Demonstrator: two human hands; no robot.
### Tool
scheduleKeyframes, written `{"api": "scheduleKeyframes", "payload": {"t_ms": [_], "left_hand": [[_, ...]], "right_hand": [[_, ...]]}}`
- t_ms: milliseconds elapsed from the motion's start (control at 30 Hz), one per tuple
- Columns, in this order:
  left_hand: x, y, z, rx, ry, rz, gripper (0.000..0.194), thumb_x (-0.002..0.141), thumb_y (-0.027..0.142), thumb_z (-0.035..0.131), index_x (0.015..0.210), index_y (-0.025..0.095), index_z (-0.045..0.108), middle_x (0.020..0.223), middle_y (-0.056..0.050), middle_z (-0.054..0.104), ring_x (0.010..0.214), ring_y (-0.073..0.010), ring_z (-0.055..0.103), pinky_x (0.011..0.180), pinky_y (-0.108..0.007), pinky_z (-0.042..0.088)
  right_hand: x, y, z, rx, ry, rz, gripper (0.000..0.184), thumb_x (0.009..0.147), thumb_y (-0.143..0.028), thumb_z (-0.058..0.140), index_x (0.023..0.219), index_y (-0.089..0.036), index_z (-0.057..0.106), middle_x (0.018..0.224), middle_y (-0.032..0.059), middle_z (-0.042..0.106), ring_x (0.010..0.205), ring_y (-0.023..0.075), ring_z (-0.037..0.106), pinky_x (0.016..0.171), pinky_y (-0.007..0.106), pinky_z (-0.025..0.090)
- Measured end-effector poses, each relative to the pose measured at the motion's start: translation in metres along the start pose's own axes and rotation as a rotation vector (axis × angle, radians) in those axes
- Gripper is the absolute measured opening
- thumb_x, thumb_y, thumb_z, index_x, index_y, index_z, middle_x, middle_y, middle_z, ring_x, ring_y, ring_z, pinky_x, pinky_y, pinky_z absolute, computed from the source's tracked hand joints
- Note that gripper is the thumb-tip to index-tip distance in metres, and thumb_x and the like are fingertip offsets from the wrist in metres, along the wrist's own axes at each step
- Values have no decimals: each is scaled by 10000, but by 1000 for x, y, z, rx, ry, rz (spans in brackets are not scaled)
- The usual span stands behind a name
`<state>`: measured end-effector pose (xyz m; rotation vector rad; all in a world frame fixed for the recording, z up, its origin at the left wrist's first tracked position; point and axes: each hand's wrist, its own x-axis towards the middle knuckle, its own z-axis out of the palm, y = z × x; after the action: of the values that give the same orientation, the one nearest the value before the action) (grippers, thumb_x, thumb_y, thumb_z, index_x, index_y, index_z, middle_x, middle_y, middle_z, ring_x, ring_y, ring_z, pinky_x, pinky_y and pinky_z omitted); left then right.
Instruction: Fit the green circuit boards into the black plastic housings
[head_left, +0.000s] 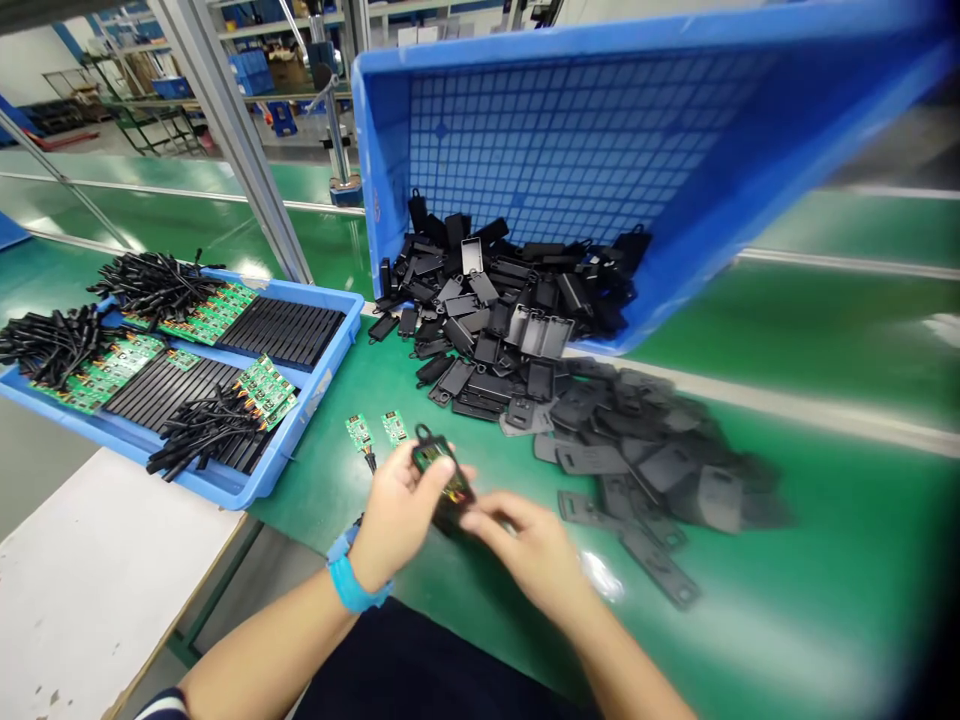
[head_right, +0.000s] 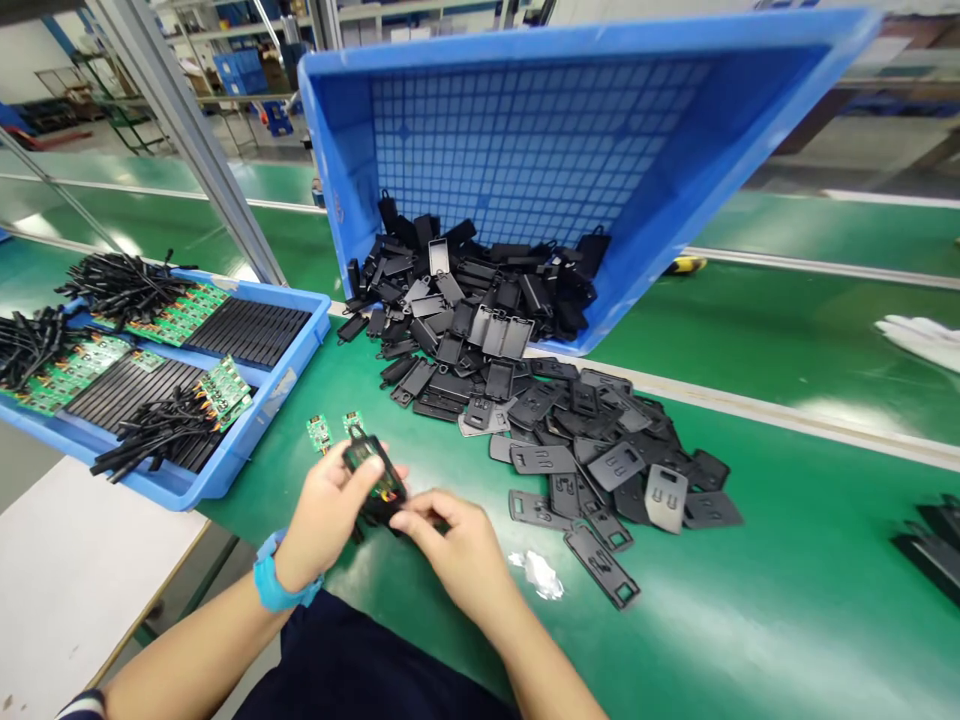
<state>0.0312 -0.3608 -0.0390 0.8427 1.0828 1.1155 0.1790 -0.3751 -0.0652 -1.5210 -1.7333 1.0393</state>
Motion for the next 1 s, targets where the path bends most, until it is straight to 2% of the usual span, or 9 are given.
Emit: {"api": "scheduleKeyframes", "payload": {"t_ms": [67, 167, 233, 300, 533, 667, 733, 833, 1000], "left_hand": [[4, 6, -8, -103, 81, -44, 300, 785, 397, 521, 974, 175, 450, 716, -16, 614, 635, -158, 636, 568, -280, 527], [9, 9, -19, -194, 100, -176, 313, 784, 447, 495, 968, 210, 407, 662, 12, 586, 429, -96, 541, 340, -169, 386], [8, 5, -23, -233, 66, -278, 285, 783, 438, 501, 925, 212, 399, 622, 31, 559, 322, -28, 383, 294, -116, 214], [6, -2, -23, -283, 21, -365, 258, 779, 405, 518, 884, 210, 385, 624, 35, 547, 318, 1, 293, 320, -116, 135], [5, -19, -15, -323, -112, -355, 223, 776, 235, 491, 964, 173, 390, 833, -62, 587, 537, -60, 463, 468, -184, 282], [7, -19, -3, -292, -205, -361, 197, 776, 233, 446, 956, 175, 393, 844, -47, 558, 552, -63, 434, 495, -204, 269], [7, -21, 5, -288, -268, -359, 206, 755, 221, 436, 953, 178, 406, 825, -26, 526, 555, -65, 419, 502, -209, 265], [5, -25, 13, -208, -321, -279, 235, 751, 236, 436, 980, 181, 444, 782, -4, 478, 576, -79, 408, 516, -217, 277], [-1, -28, 17, 98, -366, -174, 372, 800, 337, 483, 1139, 191, 431, 751, 0, 476, 618, -100, 413, 573, -227, 322]], "right_hand": [[21, 8, -17, -290, 97, -135, 264, 845, -347, 430, 765, -203, 638, 772, 12, 656, 718, 149, 591, 674, 235, 453], [58, 28, -45, -553, 294, -139, 268, 847, -314, 421, 859, -149, 633, 895, 107, 639, 846, 236, 559, 778, 362, 413], [77, 40, -55, -641, 287, -160, 224, 796, -296, 504, 874, -130, 632, 917, 137, 629, 862, 274, 537, 785, 402, 391], [87, 49, -58, -719, 247, -209, 205, 761, -264, 550, 893, -130, 632, 921, 137, 630, 845, 277, 531, 764, 392, 390], [72, 48, -65, -817, 214, -374, 231, 829, -173, 423, 871, -108, 640, 925, 148, 646, 840, 256, 549, 787, 374, 378], [46, 22, -80, -634, 409, -375, 281, 860, -247, 394, 970, -118, 618, 907, 125, 632, 850, 226, 557, 794, 344, 402], [33, 5, -81, -434, 305, -321, 266, 850, -283, 411, 941, -175, 636, 769, 64, 628, 716, 185, 576, 703, 299, 437], [22, -15, -72, -207, 10, -169, 243, 816, -303, 436, 897, -223, 651, 628, 10, 612, 608, 165, 578, 637, 285, 450], [20, -21, -53, 17, 45, 46, 152, 747, -345, 541, 762, -209, 605, 602, 0, 630, 578, 165, 598, 597, 274, 464]]}}
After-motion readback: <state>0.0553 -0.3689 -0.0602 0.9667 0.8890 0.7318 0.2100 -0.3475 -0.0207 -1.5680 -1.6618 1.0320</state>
